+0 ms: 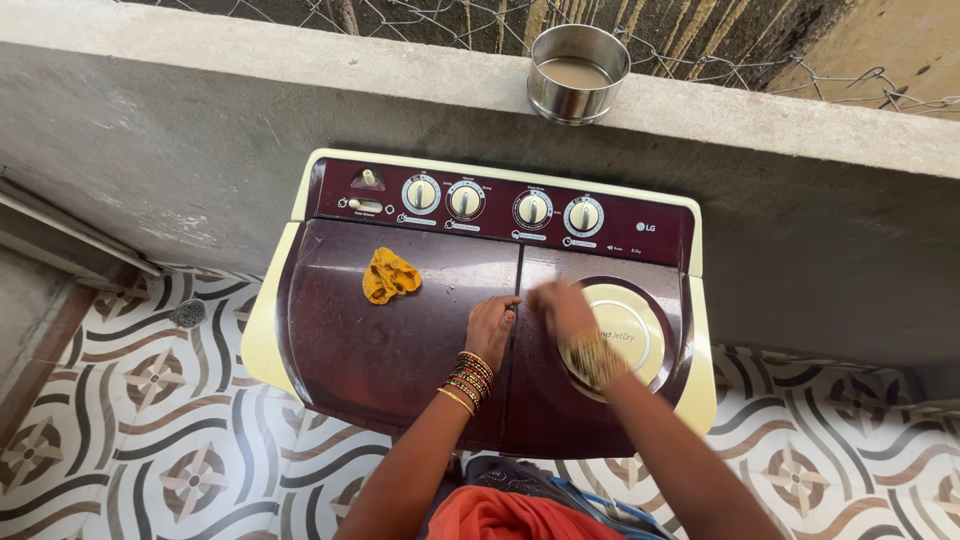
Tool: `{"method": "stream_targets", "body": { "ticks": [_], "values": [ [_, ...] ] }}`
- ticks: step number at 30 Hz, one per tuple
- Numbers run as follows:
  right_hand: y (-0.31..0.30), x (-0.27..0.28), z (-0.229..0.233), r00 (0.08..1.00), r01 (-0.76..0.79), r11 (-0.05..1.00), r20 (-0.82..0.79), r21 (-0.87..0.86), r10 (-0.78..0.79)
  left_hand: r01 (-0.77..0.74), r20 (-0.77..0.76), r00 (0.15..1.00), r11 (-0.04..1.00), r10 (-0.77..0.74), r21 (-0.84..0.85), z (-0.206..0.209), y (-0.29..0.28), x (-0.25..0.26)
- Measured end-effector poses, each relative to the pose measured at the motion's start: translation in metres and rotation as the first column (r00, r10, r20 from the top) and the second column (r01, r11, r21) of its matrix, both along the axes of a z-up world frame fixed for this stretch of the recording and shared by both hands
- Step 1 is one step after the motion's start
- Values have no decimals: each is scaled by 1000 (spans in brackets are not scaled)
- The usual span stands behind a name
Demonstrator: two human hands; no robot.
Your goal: The person wipes the top surface of a washing machine using a yellow cloth. They repeatedly dip the cloth into a metal cup containing liquid and continue wiping the control panel and lid area.
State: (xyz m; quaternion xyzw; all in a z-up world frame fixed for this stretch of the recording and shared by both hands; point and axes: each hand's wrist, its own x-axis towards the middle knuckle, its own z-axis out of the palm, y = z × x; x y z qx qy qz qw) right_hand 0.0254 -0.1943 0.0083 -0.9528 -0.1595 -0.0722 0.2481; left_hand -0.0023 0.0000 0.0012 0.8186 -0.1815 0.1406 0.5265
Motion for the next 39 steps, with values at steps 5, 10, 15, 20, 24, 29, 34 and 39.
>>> {"method": "stream_targets", "body": {
  "ticks": [5,10,15,20,24,29,34,39],
  "values": [
    [-14,-151,-24,987,-160,975,-12,-152,160,5,3,1000,1000,-5,-2,5,0,-2],
    [-41,-222,-29,974,-226,967,-66,-119,219,36,-18,999,999,-36,27,9,-1,0],
    [-18,-174,-31,983,-183,980,-47,-79,180,16,-40,999,999,-14,38,6,-2,1],
    [7,-28,-6,978,-109,989,187,102,89,-16,-17,1000,1000,16,-16,-1,-3,1],
    [9,70,18,969,206,976,-124,-64,-213,-32,-35,999,999,31,-31,-3,-2,1],
    [22,67,9,969,224,971,87,76,-231,-38,-44,998,997,35,-63,-3,0,2],
    [44,-37,-9,989,4,996,146,94,-17,-33,-28,999,994,30,-105,-6,1,1],
    [44,-150,-14,988,-148,989,39,-9,148,-35,-9,999,991,34,-126,-3,1,1]
  ]
}}
